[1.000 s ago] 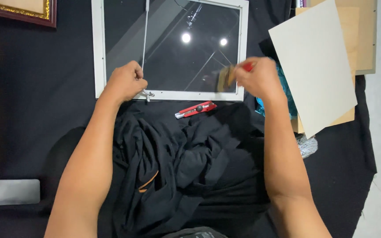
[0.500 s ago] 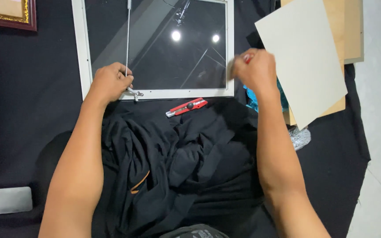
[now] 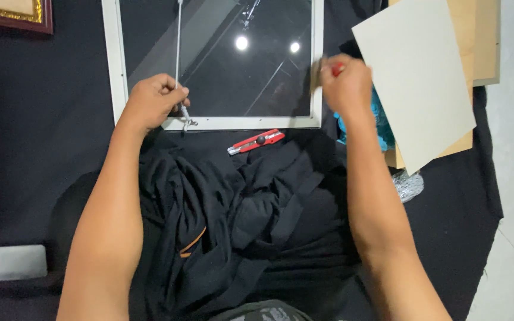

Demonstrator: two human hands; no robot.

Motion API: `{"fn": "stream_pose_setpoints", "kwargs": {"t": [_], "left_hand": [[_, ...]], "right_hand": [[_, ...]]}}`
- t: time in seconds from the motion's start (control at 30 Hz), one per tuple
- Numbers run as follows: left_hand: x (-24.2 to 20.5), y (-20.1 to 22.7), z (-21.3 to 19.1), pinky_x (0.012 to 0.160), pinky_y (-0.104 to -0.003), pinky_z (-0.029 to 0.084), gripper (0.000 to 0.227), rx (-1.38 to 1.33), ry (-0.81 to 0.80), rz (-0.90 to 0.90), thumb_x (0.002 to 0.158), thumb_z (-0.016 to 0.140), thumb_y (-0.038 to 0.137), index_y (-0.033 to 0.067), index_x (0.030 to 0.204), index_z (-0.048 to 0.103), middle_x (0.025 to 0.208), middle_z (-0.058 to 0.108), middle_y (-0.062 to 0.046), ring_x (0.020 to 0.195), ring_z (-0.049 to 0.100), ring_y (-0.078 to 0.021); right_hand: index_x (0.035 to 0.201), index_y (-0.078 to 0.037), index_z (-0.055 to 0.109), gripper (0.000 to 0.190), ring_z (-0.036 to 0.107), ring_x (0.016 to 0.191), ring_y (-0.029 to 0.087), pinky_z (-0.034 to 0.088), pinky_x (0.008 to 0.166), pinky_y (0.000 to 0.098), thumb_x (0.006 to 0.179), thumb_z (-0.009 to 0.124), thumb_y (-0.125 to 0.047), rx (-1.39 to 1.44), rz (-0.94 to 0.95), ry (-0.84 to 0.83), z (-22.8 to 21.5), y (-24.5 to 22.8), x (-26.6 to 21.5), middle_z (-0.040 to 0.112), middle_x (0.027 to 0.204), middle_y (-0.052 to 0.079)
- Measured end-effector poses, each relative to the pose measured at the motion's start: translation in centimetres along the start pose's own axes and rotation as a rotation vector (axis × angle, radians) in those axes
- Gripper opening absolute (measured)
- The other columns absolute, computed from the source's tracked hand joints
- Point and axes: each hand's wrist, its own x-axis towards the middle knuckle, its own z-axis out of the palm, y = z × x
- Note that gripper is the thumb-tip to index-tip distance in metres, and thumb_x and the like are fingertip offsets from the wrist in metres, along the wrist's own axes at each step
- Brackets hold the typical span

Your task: Disassembling a picture frame to remove the backboard and cleaning the glass using a brush.

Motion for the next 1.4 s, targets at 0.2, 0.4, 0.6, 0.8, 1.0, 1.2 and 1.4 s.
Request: {"fn": "stream_pose_setpoints", "kwargs": {"t": [0.2,0.4,0.6,0.8,1.0,1.2,1.4], "left_hand": [[0.5,-0.4,0.4,0.072,-0.030,0.054,0.033,-0.255,0.035,0.065,0.092,0.079,0.033,0.0085,0.113,0.075,0.084,0.074,-0.006,0.075,0.067,-0.0149],[1.1,-0.6,-0.5,0.092,-0.042,0.053,0.039,-0.105,0.138,0.073,0.098,0.071,0.055,0.0190,0.110,0.081,0.106,0.073,-0.012,0.106,0.068,-0.0324],[1.9,-1.8,-0.3,0.101,-0.040,0.047,0.054,-0.048,0.191,0.045,0.095,0.059,0.073,0.0241,0.090,0.082,0.112,0.057,-0.004,0.110,0.060,-0.0346],[1.8,-0.6,-0.9,0.105,-0.043,0.024,0.088,0.083,0.213,0.088,0.096,0.032,0.090,0.0129,0.072,0.069,0.107,0.044,-0.003,0.113,0.042,-0.0275],[0.6,0.3,-1.5,0.108,-0.044,0.027,0.085,0.018,0.086,0.081,0.096,0.025,0.088,0.0211,0.091,0.077,0.120,0.047,-0.004,0.120,0.041,-0.0302],[1.9,-1.2,-0.9,0.098,-0.048,0.037,0.084,0.117,0.127,0.062,0.095,0.026,0.093,0.0281,0.087,0.079,0.115,0.063,0.000,0.113,0.058,-0.0342],[1.5,-1.2,-0.8,0.104,-0.059,0.034,0.054,0.205,0.121,0.036,0.090,0.071,0.067,0.0137,0.098,0.073,0.123,0.056,-0.013,0.124,0.047,-0.0448]], "right_hand": [[0.110,-0.009,0.079,0.030,0.075,0.077,0.020,0.066,0.076,0.0352,0.083,0.066,-0.009,0.932,0.218,-0.350,-2.7,-8.2,-0.6,0.072,0.081,0.016],[0.101,0.002,0.074,0.025,0.077,0.066,0.025,0.069,0.072,0.0432,0.085,0.071,-0.018,1.398,0.499,-0.693,3.8,-12.5,1.5,0.072,0.074,0.014],[0.090,-0.004,0.076,0.023,0.075,0.064,0.022,0.069,0.069,0.0382,0.073,0.079,-0.019,1.401,0.685,-0.810,10.2,-16.4,2.9,0.069,0.070,0.010],[0.087,0.003,0.077,0.020,0.074,0.059,0.024,0.069,0.063,0.0431,0.074,0.081,-0.012,1.274,0.618,-0.910,9.7,-19.4,2.8,0.070,0.069,0.015],[0.080,0.000,0.074,0.016,0.076,0.062,0.026,0.066,0.070,0.0479,0.074,0.079,-0.015,1.130,0.559,-0.867,6.5,-13.2,3.8,0.069,0.068,0.014],[0.081,0.006,0.068,0.018,0.076,0.069,0.040,0.062,0.072,0.0559,0.079,0.078,-0.010,0.848,0.592,-0.604,1.2,-1.1,3.3,0.069,0.074,0.025],[0.086,-0.011,0.079,0.014,0.076,0.067,0.026,0.066,0.070,0.0360,0.079,0.072,-0.020,0.623,0.535,-0.328,-4.2,-0.8,0.2,0.071,0.070,0.015]]}}
